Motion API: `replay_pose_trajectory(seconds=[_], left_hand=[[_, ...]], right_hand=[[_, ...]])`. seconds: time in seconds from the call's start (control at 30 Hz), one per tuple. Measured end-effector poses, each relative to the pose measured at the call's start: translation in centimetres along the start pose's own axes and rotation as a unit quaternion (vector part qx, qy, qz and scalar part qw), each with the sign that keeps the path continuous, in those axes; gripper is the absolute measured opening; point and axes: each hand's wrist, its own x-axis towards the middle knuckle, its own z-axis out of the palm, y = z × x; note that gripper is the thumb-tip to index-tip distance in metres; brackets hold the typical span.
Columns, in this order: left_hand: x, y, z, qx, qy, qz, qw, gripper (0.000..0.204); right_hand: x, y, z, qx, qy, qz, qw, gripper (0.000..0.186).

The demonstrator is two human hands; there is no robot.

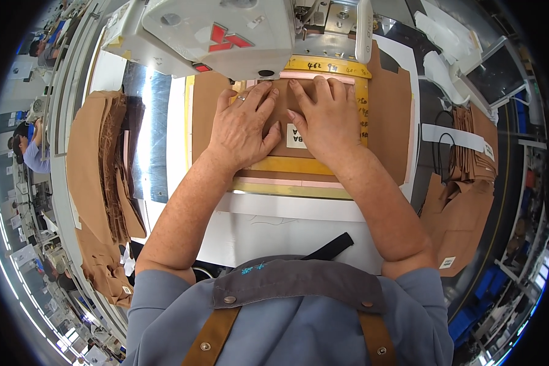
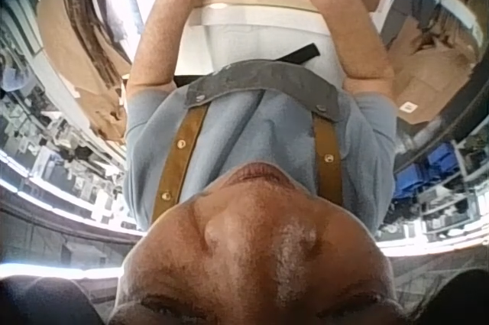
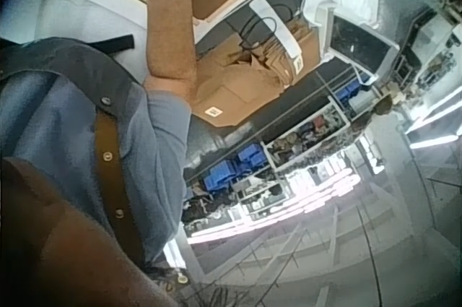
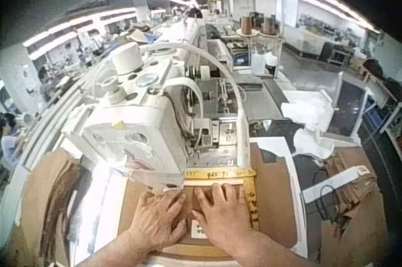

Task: Using an industrial sewing machine to sew labels and assemble leather panels.

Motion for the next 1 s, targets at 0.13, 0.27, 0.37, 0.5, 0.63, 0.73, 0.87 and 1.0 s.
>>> replay_pose_trajectory(seconds=[0.13, 0.27, 0.37, 0.5, 0.63, 0.73, 0.87, 1.0], left_hand=[[-0.2, -0.4, -0.3, 0.006, 0.002, 0.0, 1.0, 0.054], [-0.5, -0.8, -0.7, 0.019, -0.029, -0.021, 0.999, 0.055], [-0.7, -1.1, -0.8, 0.032, -0.034, -0.026, 0.999, 0.055], [-1.1, -1.7, -1.0, 0.047, -0.037, -0.026, 0.998, 0.056], [-1.2, -2.1, -1.3, 0.054, -0.044, -0.033, 0.997, 0.058], [-1.2, -2.4, -1.5, 0.053, -0.039, -0.036, 0.997, 0.061], [-1.1, -2.3, -2.2, 0.072, -0.071, -0.06, 0.993, 0.068], [-1.4, -2.8, -1.7, 0.091, -0.046, -0.053, 0.993, 0.072]], right_hand=[[0.3, -0.1, 0.0, 0.017, 0.003, -0.01, 1.0, 0.05], [0.4, -0.3, 0.0, 0.022, 0.005, -0.012, 1.0, 0.05], [0.4, -0.3, -0.1, 0.037, 0.002, -0.013, 0.999, 0.051], [0.3, 0.2, -0.6, 0.034, 0.005, -0.028, 0.999, 0.055], [-0.3, 1.4, -1.2, 0.015, -0.015, -0.029, 0.999, 0.058], [-0.8, 1.9, -1.3, -0.014, -0.007, -0.033, 0.999, 0.059], [-1.2, 2.2, -1.5, -0.01, -0.02, -0.019, 1.0, 0.058], [-1.2, 1.9, -1.4, 0.023, -0.025, -0.018, 0.999, 0.055]])
